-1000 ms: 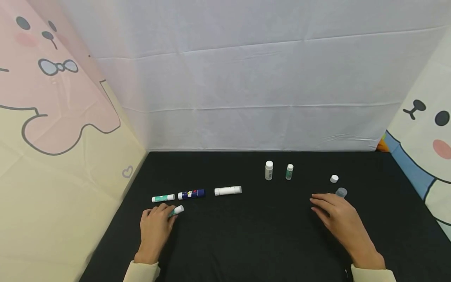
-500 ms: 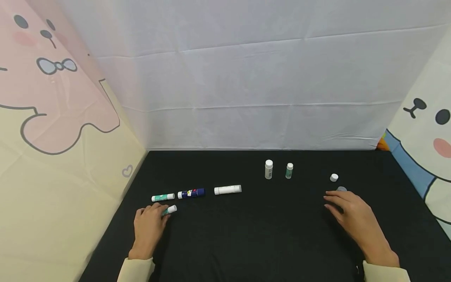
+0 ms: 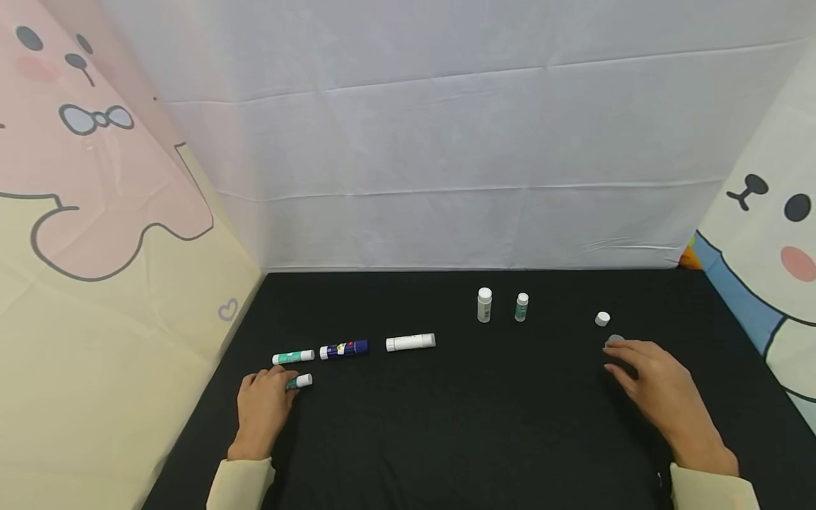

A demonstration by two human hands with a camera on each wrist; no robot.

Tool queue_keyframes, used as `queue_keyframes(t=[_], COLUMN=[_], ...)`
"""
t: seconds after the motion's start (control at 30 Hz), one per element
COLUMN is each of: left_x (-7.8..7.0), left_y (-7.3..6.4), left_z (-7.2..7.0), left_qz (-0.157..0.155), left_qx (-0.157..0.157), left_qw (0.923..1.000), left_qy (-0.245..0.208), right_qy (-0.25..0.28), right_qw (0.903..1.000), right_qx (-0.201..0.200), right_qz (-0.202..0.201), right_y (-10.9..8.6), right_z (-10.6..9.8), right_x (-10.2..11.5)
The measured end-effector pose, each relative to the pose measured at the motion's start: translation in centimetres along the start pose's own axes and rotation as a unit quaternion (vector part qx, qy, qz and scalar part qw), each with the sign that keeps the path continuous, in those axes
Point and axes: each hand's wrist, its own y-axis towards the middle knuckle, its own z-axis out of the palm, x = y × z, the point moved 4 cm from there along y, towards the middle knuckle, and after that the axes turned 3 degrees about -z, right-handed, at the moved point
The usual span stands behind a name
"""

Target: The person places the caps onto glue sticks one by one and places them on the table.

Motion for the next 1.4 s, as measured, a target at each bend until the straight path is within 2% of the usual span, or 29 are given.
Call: queue_keyframes(t=[0.17, 0.4, 0.63, 1.13, 1.4], left_x=[0.5, 1.0, 1.2, 1.4, 1.3], left_y=[0.0, 0.1, 0.1, 0.1, 0.1], left_z=[0.4, 0.7, 0.8, 1.1, 1.0], left_qz=[-0.002, -0.011, -0.018, -0.016, -0.016], left_qx=[0.012, 0.036, 0.053, 0.084, 0.082], left_qw=[0.9999, 0.9993, 0.9984, 0.9962, 0.9965], left_qy=[0.003, 0.006, -0.005, 0.013, 0.003], right_qy=[-0.005, -0.017, -0.023, 0.002, 0.011], right_qw=[0.9999, 0.9971, 0.9906, 0.976, 0.9665], right_qx=[0.013, 0.055, 0.101, 0.169, 0.208], right_qz=[0.005, 0.05, 0.089, 0.138, 0.15], right_y=[-0.1, 0.0, 0.3, 1.1, 1.4], right_z=[0.0, -0.1, 0.3, 0.7, 1.1], right_x=[-0.7, -1.5, -2.2, -4.0, -4.6])
